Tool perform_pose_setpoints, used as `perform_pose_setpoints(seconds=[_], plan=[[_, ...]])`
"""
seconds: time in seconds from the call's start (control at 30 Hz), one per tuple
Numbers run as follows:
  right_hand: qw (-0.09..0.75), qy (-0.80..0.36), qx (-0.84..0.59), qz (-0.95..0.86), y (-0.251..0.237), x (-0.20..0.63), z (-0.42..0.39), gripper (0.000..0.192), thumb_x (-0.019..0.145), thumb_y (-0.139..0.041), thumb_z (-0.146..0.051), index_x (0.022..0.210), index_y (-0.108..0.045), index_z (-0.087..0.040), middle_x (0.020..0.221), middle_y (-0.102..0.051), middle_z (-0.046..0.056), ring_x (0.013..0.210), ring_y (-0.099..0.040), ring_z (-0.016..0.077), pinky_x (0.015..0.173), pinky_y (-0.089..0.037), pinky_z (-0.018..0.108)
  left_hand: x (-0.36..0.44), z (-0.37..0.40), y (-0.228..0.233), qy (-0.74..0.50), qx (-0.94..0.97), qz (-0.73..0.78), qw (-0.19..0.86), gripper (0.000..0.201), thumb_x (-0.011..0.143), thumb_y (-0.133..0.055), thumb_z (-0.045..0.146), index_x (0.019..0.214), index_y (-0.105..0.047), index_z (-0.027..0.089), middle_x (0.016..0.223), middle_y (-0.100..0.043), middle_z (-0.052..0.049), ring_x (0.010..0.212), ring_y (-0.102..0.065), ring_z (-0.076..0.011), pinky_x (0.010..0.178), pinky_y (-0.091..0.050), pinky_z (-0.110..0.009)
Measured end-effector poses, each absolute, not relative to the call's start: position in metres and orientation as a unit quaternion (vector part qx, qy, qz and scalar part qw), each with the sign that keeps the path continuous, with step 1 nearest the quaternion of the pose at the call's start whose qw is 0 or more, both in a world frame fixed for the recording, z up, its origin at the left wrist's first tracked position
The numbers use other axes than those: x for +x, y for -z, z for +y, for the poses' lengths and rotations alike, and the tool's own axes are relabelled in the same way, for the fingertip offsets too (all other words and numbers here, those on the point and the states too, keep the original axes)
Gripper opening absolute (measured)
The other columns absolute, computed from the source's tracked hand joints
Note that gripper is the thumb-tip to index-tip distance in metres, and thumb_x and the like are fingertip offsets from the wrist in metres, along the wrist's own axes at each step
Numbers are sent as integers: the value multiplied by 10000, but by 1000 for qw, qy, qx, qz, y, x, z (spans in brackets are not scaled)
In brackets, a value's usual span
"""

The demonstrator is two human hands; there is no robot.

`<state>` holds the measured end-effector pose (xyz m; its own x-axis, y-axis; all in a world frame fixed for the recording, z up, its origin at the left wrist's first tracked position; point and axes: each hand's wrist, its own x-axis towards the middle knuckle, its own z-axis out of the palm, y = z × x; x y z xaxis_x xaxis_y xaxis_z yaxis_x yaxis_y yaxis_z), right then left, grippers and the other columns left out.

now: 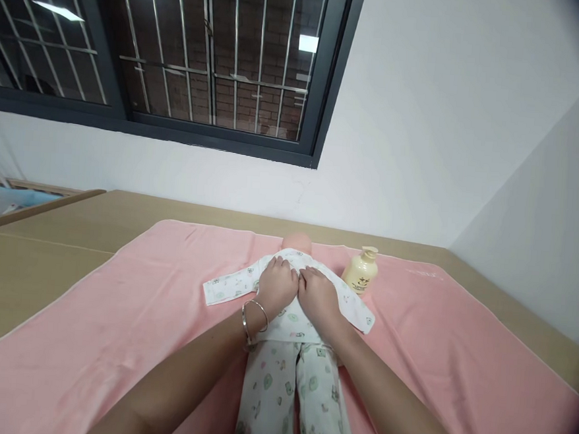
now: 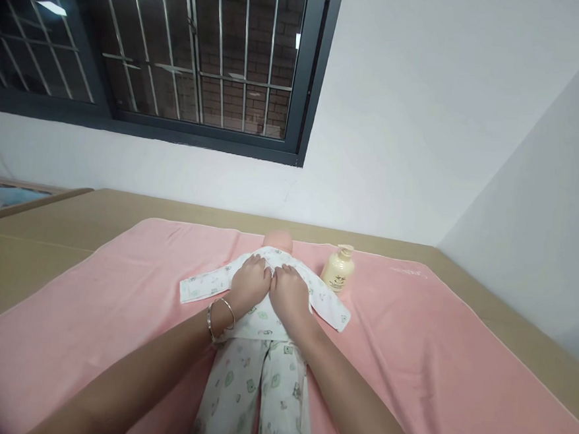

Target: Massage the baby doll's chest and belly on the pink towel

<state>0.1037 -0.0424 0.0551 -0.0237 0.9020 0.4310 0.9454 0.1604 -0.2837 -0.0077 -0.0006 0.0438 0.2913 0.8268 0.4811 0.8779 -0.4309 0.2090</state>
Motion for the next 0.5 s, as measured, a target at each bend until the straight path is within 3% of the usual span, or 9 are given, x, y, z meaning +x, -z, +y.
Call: perform_pose_setpoints(seconds=[0.17, 0.3, 0.5], plan=[[278, 46, -656, -700, -54, 102, -44, 306, 944, -402, -200, 863, -697, -195, 950, -703, 77, 947, -625, 208, 825, -442, 281, -8, 6, -38, 318, -782, -535, 0, 318, 897, -392, 195, 1137, -578, 100, 1185, -622, -147, 1172, -542, -258, 1048, -402, -412], [322, 10, -645, -693, -44, 109, -33, 325, 938, -409, -215, 1084, -699, -201, 1234, -651, 76, 1182, -564, 222, 1005, -414, 322, -7, 10, -31, 330, -780, -531, -20, 351, 902, -394, 216, 1198, -545, 101, 1260, -587, -157, 1241, -499, -264, 1100, -353, -444], [339, -46, -616, -709, -25, 123, -11, 463, 967, -348, -275, 1378, -516, -142, 1489, -430, 107, 1422, -323, 223, 1177, -258, 405, -6, 14, -24, 316, -791, -523, -25, 432, 916, -393, 262, 1307, -492, 107, 1412, -502, -160, 1369, -387, -285, 1145, -292, -476]])
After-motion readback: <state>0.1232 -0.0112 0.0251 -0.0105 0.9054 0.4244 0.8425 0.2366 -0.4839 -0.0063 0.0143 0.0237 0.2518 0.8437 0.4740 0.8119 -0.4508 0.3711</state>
